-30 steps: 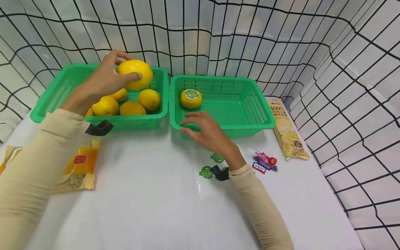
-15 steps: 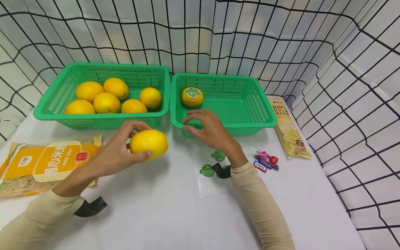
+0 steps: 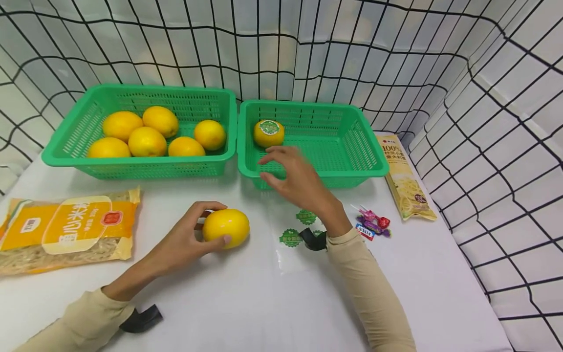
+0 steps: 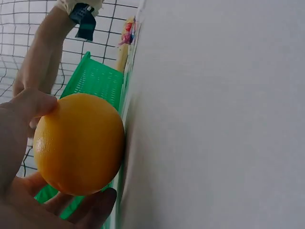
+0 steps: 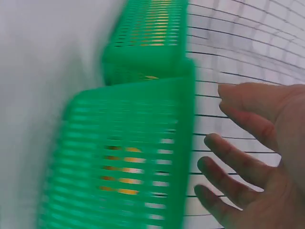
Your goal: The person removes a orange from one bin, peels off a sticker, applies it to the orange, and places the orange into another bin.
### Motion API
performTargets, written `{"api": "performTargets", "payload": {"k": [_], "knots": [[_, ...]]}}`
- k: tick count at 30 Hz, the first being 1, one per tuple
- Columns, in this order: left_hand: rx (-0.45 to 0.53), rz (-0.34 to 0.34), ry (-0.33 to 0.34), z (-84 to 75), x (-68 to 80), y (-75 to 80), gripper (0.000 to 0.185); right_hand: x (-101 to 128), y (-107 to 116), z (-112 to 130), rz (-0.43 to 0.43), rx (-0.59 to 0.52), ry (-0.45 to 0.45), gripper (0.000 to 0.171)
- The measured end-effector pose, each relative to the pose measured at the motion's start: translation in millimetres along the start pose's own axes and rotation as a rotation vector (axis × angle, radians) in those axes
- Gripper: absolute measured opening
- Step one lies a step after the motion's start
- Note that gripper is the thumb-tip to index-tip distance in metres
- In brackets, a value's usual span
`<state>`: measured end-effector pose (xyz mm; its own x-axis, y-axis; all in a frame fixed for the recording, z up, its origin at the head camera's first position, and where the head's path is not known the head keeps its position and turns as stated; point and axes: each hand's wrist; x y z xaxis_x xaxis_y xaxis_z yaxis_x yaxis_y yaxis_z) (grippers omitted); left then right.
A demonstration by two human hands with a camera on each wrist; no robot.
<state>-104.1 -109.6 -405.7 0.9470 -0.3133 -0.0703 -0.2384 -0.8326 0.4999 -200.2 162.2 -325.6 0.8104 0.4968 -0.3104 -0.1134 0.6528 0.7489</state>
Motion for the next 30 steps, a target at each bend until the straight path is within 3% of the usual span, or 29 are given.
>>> {"api": "performTargets", "payload": {"k": [3,5,8,12,15,19,23,30], "knots": [[0.013,-0.009,-0.032,1.7,1.5,4.1,0.056,6.5,11.2,14.4,-0.053,0.035,0.056,0.019],[0.015,-0.009,-0.045,2.3,2.5,6.5,0.057,13.6,15.4,20.0,-0.035,0.053,0.108,0.015],[0.015,-0.005,-0.064,3.8,3.5,8.8,0.059,30.0,14.6,18.9,0.121,0.086,0.106,0.017],[0.047,0.012,-0.063,6.7,4.3,9.4,0.061,57.2,5.6,1.1,0.393,0.125,-0.052,0.031],[0.078,0.023,-0.057,8.8,4.4,9.6,0.061,73.4,-0.4,-13.7,0.490,0.141,-0.142,0.038],[0.095,0.039,-0.053,9.4,2.7,9.2,0.062,85.5,-5.2,-28.1,0.484,0.115,-0.186,0.036],[0.089,0.048,-0.043,9.4,3.1,10.3,0.063,89.2,-7.6,-33.4,0.483,0.048,-0.206,0.024],[0.091,0.046,-0.036,10.3,6.0,13.6,0.064,88.0,-9.4,-33.0,0.460,0.055,-0.201,0.036]]}}
Point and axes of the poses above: each hand's wrist, its own x-axis away from the middle knuckle, its own y-axis out of the back of the hand, z = x × y, and after that the axes turned 4 degrees about -x, right-handed
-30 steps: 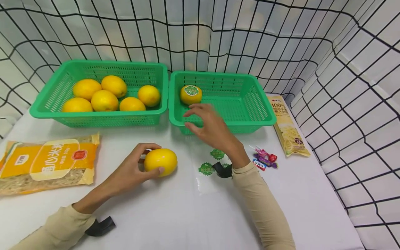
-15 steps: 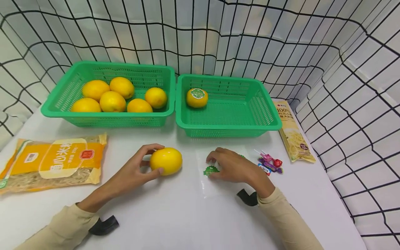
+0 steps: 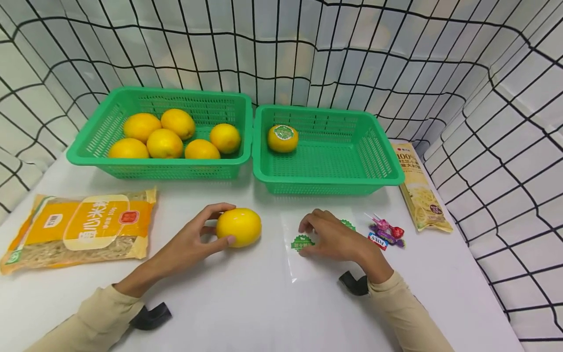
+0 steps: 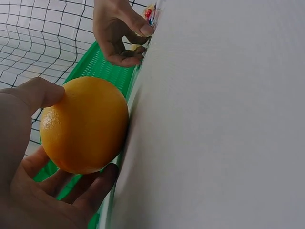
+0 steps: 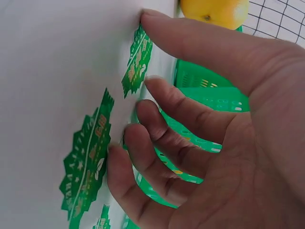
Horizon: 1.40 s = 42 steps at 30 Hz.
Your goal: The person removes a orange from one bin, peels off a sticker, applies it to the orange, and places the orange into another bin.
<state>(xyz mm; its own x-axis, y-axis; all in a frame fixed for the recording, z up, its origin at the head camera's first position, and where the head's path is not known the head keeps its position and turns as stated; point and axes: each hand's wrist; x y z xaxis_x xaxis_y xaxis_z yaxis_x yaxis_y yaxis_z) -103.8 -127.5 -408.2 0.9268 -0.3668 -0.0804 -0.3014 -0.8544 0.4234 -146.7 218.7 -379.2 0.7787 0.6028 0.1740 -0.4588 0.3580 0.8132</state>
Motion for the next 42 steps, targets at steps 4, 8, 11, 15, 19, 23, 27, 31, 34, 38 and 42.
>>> {"api": "performTargets", "payload": {"k": [4,8,11,15,19,23,27,31,34,38,42], "knots": [[-0.003,0.008,0.002,0.1,1.3,0.3,0.064,0.9,-1.3,1.1,-0.006,-0.005,0.018,0.027],[-0.003,0.010,0.005,0.8,3.3,1.1,0.064,1.2,-3.1,2.4,-0.006,-0.016,0.020,0.025],[0.000,0.008,0.011,1.1,4.5,1.9,0.065,1.2,-1.7,3.0,0.016,-0.060,0.015,0.029],[-0.011,-0.007,0.006,1.7,5.9,2.5,0.064,0.5,4.7,1.5,0.032,-0.169,0.026,0.027],[-0.007,-0.019,-0.022,2.5,5.6,0.6,0.062,-0.1,14.1,5.3,-0.033,-0.256,0.080,0.021],[0.025,-0.033,-0.039,2.9,5.2,-0.8,0.060,-5.7,20.1,25.5,-0.125,-0.323,0.170,0.019],[0.068,-0.042,-0.048,3.4,5.6,-0.5,0.059,-20.1,12.6,56.5,-0.142,-0.364,0.286,0.019],[0.087,-0.033,-0.056,3.9,4.4,0.5,0.059,-37.1,-2.9,80.1,-0.119,-0.292,0.371,0.017],[0.094,-0.029,-0.065,3.9,3.0,1.0,0.059,-46.3,-10.3,89.8,-0.174,-0.183,0.381,0.017],[0.097,-0.022,-0.075,3.6,2.6,1.3,0.058,-51.7,-17.5,93.8,-0.267,-0.057,0.378,0.021],[0.089,-0.017,-0.074,3.6,3.0,2.7,0.058,-52.9,-25.5,91.2,-0.344,0.043,0.406,0.028]]}}
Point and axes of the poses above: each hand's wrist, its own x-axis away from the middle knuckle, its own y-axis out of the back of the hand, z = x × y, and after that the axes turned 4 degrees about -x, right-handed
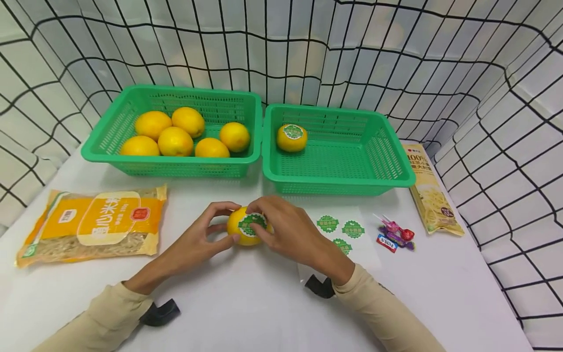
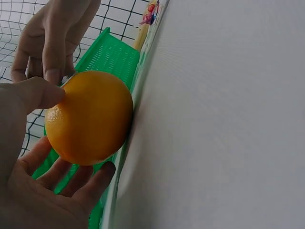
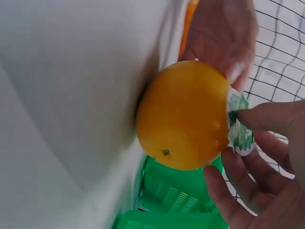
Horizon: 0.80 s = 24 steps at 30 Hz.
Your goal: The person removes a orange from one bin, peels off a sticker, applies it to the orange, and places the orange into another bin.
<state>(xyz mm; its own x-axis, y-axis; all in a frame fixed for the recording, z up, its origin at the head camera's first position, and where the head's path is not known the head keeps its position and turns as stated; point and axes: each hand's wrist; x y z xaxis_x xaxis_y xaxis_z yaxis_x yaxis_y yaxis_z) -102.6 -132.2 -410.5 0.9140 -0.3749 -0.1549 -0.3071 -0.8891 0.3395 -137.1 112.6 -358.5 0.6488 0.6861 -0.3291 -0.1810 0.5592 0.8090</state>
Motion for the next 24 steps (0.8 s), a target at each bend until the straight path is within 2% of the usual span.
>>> {"api": "performTargets", "payload": {"k": [3,7,12,14,17,21,24], "knots": [[-0.005,-0.003,-0.003,-0.3,-1.0,-0.3,0.058,3.3,-2.6,-1.8,-0.025,0.065,0.020,0.037],[-0.005,-0.008,-0.003,-1.0,-1.3,-0.8,0.058,4.9,-1.7,-4.3,-0.048,0.085,0.032,0.041],[-0.008,-0.012,0.017,-1.5,-1.8,-2.5,0.059,6.0,3.0,-9.0,-0.148,0.060,0.103,0.023],[-0.012,-0.017,0.014,-1.3,-2.3,-3.0,0.058,6.4,2.6,-10.9,-0.162,0.074,0.145,0.017],[-0.038,-0.041,-0.019,-1.1,-2.4,-3.4,0.054,6.8,-1.4,-13.3,-0.155,0.143,0.197,0.014],[-0.122,-0.086,-0.079,-4.8,-1.2,-4.4,0.040,6.5,-4.3,-13.2,-0.156,0.247,0.250,0.014],[-0.162,-0.123,-0.091,-7.5,-1.2,-6.7,0.028,5.8,-3.2,-12.2,-0.167,0.285,0.283,0.014]]}}
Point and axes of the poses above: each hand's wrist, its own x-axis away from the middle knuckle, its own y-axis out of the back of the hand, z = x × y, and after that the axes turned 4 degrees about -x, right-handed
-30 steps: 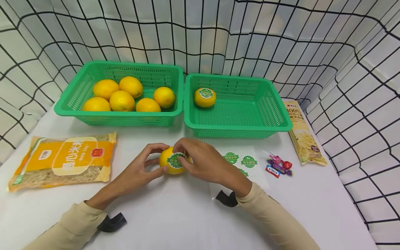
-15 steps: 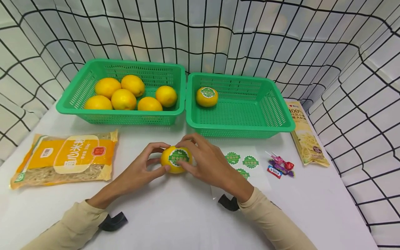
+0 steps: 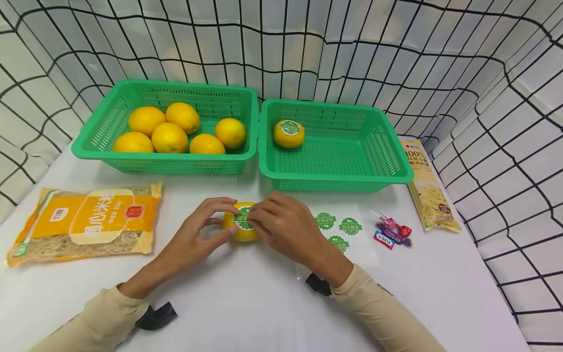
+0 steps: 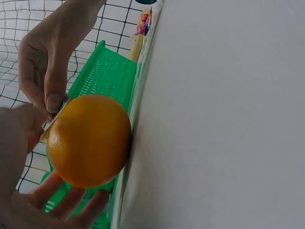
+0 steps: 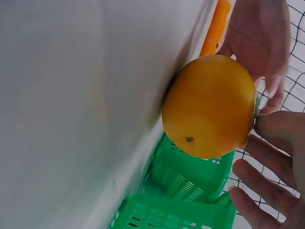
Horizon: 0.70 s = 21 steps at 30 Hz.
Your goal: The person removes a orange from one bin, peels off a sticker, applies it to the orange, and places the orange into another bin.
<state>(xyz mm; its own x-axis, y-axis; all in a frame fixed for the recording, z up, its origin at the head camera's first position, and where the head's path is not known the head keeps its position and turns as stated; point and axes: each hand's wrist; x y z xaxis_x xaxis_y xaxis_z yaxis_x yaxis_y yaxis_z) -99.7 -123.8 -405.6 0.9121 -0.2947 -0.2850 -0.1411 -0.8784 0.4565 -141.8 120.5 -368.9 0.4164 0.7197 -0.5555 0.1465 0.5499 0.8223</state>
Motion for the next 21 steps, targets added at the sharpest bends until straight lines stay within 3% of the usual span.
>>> {"api": "performTargets", "payload": {"k": [6,11,16,21], "knots": [[-0.007,-0.058,0.021,-0.8,-2.9,-5.9,0.014,0.6,2.9,-2.0,-0.040,-0.008,-0.007,0.014],[-0.005,-0.063,0.037,-1.1,-2.4,-6.7,0.013,3.5,2.8,-6.5,0.027,-0.100,-0.082,0.016],[0.003,-0.068,0.055,-0.3,-1.4,-5.6,0.021,3.9,3.4,-10.4,0.080,-0.220,-0.164,0.012],[-0.009,-0.078,0.034,0.1,-1.8,-5.8,0.035,3.8,2.3,-13.5,0.072,-0.289,-0.184,0.013]]}}
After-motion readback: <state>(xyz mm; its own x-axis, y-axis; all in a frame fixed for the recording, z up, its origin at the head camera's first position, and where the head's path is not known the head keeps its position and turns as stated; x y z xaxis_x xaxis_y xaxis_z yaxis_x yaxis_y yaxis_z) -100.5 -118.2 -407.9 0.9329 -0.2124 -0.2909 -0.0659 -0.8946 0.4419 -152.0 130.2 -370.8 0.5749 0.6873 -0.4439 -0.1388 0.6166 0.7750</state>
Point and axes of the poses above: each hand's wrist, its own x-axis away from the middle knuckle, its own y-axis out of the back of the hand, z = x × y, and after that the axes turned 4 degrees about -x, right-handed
